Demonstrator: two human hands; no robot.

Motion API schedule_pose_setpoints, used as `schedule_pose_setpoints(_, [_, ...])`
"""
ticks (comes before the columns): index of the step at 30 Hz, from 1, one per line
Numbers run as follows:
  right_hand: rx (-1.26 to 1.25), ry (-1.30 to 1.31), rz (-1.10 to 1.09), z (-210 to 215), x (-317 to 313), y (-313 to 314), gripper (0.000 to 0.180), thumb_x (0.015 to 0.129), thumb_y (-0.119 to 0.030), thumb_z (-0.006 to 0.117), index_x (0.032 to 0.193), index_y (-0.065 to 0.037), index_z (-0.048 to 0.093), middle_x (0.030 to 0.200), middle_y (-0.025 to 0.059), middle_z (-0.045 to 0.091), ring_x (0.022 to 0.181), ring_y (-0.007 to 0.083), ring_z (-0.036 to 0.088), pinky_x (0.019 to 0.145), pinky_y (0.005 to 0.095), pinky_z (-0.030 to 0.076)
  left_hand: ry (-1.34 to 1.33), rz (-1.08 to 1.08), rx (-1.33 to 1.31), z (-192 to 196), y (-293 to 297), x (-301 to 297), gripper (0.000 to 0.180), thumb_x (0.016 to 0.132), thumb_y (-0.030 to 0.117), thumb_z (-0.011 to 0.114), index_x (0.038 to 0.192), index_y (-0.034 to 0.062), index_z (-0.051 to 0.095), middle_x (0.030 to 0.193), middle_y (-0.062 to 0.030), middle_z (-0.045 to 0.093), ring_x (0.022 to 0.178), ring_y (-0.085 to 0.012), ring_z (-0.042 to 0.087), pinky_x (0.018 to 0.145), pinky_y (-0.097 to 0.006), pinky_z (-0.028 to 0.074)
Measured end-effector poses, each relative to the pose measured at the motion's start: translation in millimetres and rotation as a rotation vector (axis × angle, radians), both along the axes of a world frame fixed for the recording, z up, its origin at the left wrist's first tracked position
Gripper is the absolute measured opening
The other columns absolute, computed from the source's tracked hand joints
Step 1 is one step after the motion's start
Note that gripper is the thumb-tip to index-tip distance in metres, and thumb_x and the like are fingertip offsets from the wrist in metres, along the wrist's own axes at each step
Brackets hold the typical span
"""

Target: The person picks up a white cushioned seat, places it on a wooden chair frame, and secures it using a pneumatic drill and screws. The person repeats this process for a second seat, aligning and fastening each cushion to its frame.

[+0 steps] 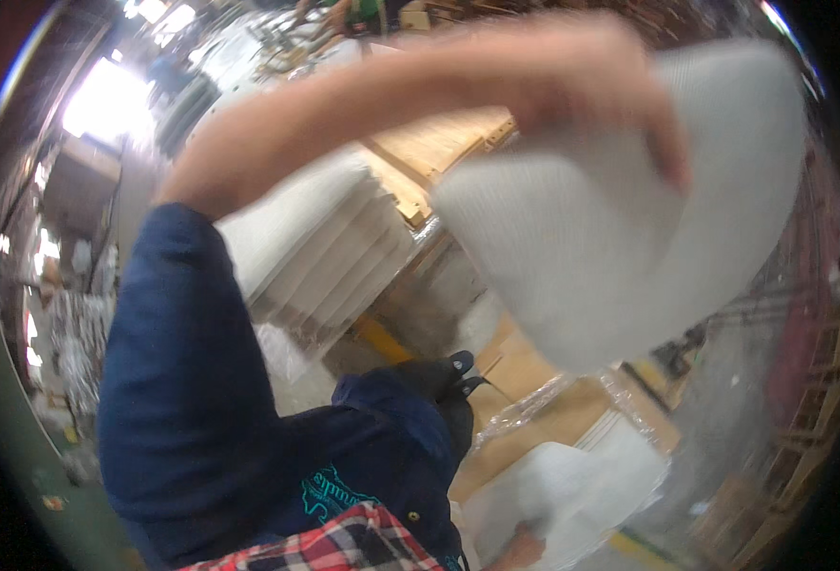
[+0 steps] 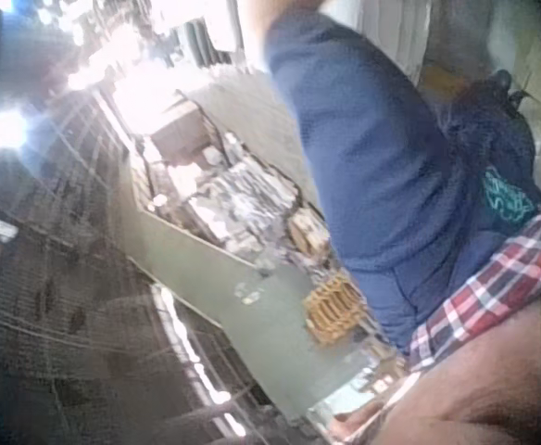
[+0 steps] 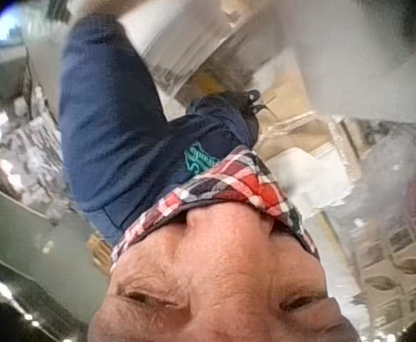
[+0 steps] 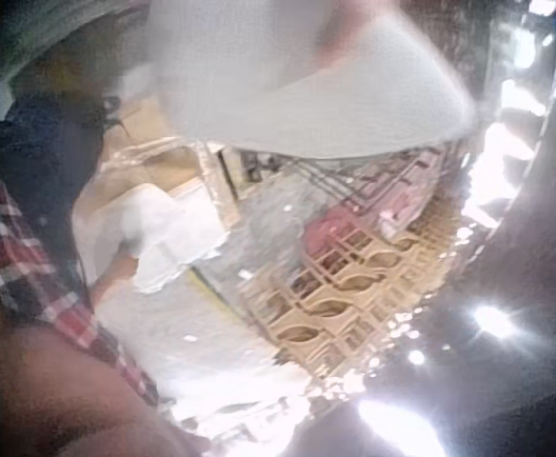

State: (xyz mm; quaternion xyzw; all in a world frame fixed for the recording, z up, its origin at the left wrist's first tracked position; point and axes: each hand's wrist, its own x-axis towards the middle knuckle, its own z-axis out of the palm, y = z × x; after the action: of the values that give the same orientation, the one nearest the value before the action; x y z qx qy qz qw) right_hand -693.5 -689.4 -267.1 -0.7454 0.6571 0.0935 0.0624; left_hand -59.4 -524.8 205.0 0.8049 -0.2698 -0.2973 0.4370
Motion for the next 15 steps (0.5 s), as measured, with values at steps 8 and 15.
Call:
schedule_pose_setpoints(8, [0.133, -0.174, 0.261, 40.7, 112.9, -28.6, 0.064, 0.055, -0.03, 0.091, 0.099, 0.012, 0.073, 0.095, 0.0278, 0.074, 0.089, 0.0453, 0.072, 0.082, 0.0511, 0.056, -0.637, 0.461, 0.192, 155.3, 221.0, -139.9, 0.046, 0.078, 0.021, 0.082, 0.114, -0.0056, 0.07, 0.097, -0.0187, 0.074, 0.08, -0.0266, 0.073, 0.067, -0.035, 0.06])
schedule_pose_setpoints(15, [0.26, -0.183, 0.455, 21.6, 201.2, -52.7, 0.074, 0.055, -0.031, 0.093, 0.114, 0.009, 0.071, 0.106, 0.0284, 0.073, 0.1, 0.0452, 0.07, 0.088, 0.0499, 0.056, -1.777, 0.437, 0.932, 122.0, 292.4, -222.2, 0.042, 0.081, 0.014, 0.078, 0.117, -0.004, 0.067, 0.091, -0.0175, 0.072, 0.077, -0.0247, 0.072, 0.063, -0.034, 0.06])
